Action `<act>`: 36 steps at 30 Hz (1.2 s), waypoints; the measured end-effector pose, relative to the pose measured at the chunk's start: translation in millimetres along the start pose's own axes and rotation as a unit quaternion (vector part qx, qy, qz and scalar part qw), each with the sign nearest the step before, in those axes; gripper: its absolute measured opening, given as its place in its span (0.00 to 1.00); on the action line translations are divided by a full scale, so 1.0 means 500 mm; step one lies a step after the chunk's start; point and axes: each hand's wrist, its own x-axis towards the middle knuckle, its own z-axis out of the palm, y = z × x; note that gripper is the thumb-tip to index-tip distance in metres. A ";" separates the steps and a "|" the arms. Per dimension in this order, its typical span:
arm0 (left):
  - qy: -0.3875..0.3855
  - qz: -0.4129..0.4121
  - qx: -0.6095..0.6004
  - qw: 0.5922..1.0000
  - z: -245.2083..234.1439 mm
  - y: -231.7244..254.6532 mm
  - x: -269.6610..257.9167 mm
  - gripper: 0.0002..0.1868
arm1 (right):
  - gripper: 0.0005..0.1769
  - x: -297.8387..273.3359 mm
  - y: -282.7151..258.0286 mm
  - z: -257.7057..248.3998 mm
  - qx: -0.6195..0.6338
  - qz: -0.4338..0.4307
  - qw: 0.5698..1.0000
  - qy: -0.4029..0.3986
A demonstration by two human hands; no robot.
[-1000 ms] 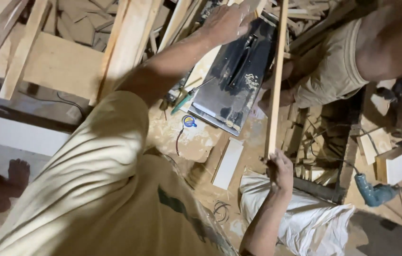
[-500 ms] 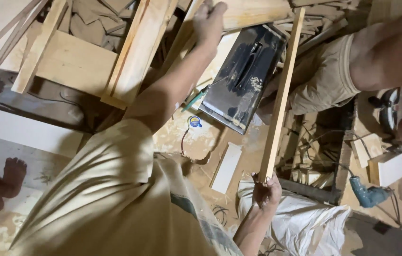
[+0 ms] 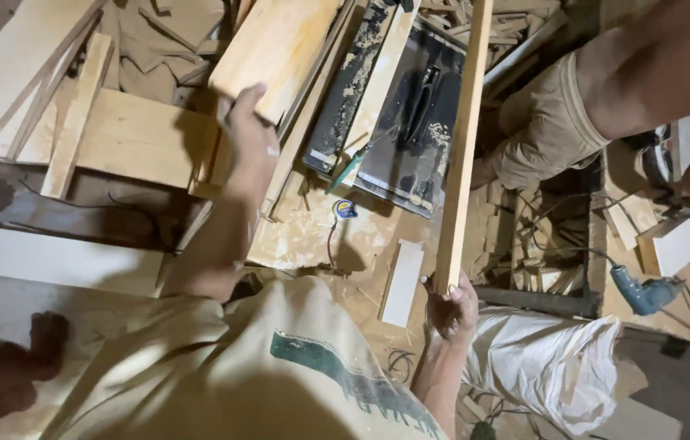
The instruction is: The person is using a table saw to cut long wooden boards into thinner strips.
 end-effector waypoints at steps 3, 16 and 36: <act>0.076 0.100 -0.272 0.954 -0.077 -0.124 0.125 0.35 | 0.18 0.012 0.052 -0.004 0.054 -0.021 0.995 0.077; 0.093 -0.081 -0.283 0.951 -0.381 -0.356 0.322 0.21 | 0.25 0.036 0.127 0.196 0.056 0.052 0.995 0.067; -0.014 -0.265 0.208 0.942 -0.475 -0.231 0.299 0.52 | 0.23 0.287 0.546 0.368 -0.090 0.165 0.981 0.048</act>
